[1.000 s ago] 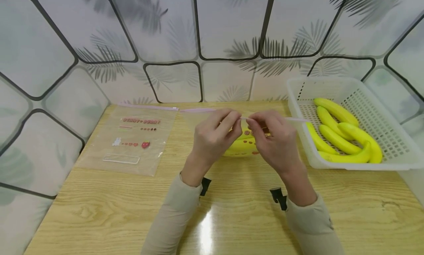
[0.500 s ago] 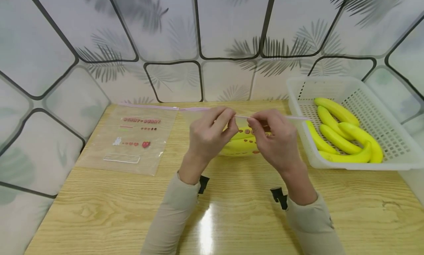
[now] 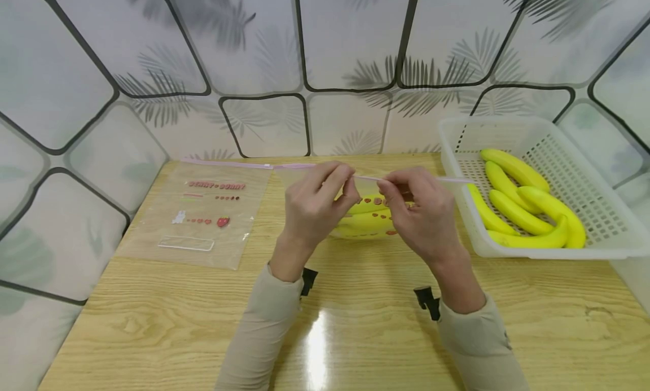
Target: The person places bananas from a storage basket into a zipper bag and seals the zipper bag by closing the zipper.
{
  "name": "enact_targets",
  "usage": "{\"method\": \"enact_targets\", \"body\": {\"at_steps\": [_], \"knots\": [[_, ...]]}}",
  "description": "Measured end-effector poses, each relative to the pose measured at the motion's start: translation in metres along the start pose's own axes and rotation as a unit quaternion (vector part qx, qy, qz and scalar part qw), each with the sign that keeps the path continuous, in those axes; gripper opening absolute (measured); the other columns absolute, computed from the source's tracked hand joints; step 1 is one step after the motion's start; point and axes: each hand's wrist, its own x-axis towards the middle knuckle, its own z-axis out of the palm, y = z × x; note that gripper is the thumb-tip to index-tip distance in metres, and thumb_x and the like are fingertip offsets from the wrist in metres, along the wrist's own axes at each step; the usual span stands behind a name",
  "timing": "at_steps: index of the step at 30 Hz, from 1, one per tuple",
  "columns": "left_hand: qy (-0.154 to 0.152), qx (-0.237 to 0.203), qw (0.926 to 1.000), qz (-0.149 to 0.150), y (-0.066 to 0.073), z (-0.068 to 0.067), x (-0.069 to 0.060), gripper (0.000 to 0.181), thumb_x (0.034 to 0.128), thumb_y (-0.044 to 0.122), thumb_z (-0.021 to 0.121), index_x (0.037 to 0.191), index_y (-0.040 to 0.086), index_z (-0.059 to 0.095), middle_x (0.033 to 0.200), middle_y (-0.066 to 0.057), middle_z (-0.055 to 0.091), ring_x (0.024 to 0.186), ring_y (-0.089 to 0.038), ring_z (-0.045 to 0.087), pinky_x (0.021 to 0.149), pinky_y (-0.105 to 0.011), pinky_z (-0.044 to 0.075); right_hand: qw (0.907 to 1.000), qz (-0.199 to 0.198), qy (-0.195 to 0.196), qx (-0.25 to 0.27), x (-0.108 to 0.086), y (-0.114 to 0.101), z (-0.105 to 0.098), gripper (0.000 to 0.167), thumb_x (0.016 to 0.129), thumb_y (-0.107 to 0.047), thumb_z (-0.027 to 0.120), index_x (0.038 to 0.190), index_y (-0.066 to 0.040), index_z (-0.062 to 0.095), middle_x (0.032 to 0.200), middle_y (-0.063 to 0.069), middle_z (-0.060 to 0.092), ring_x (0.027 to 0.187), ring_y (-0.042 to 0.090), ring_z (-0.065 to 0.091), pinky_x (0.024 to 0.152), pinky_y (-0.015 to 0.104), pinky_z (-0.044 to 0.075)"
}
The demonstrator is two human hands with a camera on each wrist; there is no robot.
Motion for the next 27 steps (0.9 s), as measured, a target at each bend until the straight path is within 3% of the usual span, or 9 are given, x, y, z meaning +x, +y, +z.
{"method": "enact_targets", "body": {"at_steps": [8,27], "knots": [[0.006,-0.002,0.9999,-0.008,-0.0034,-0.0014,-0.0005,0.012,0.0772,-0.006,0.061,0.085,0.000,0.068,0.079,-0.010,0.067,0.061,-0.019,0.064,0.049,-0.027,0.054,1.0000,0.004,-0.002,0.004,0.0001,0.0005,0.0001,0.009,0.083,0.005,0.074,0.086,0.005,0.066,0.076,0.013,0.065,0.062,0.022,0.066,0.058,0.023,0.053],[0.013,-0.003,0.9999,-0.010,-0.0089,-0.0058,0.0007,0.010,0.0782,-0.005,0.063,0.085,-0.001,0.067,0.079,-0.011,0.066,0.063,-0.021,0.065,0.054,-0.030,0.057,0.9999,0.004,-0.009,0.000,0.0002,0.0004,-0.0013,0.010,0.082,0.004,0.075,0.086,0.005,0.066,0.077,0.013,0.065,0.062,0.022,0.066,0.056,0.032,0.055]]}}
